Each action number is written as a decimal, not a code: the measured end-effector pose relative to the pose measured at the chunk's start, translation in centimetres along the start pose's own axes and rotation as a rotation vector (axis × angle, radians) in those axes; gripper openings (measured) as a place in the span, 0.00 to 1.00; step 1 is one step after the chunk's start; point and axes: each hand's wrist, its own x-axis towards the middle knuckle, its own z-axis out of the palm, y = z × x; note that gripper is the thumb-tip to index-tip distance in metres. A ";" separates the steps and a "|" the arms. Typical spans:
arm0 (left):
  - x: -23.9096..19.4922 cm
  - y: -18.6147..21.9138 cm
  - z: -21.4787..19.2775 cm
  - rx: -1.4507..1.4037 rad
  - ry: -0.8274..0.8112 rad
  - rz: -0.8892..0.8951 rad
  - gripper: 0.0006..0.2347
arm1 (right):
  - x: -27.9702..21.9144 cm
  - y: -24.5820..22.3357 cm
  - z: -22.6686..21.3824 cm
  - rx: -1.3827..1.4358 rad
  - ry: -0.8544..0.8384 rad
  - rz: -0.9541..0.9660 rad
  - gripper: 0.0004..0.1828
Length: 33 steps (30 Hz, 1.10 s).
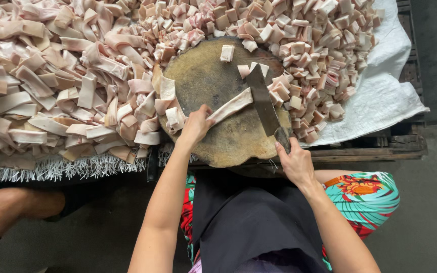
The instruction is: The person chops pieces of animal skin into smaller squares on a large wooden cutting board using a heavy cleaver.
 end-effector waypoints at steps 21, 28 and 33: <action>-1.5 -1.6 0.6 -0.331 0.176 0.021 0.09 | 2.4 -5.8 -1.4 0.037 0.177 -0.359 0.20; -1.3 -0.7 1.0 -0.309 0.207 0.038 0.09 | 3.3 -4.1 5.1 -0.237 -0.003 -0.223 0.21; -1.1 -0.9 0.8 -0.290 0.202 0.027 0.10 | 3.8 -2.9 2.7 -0.135 -0.032 -0.153 0.21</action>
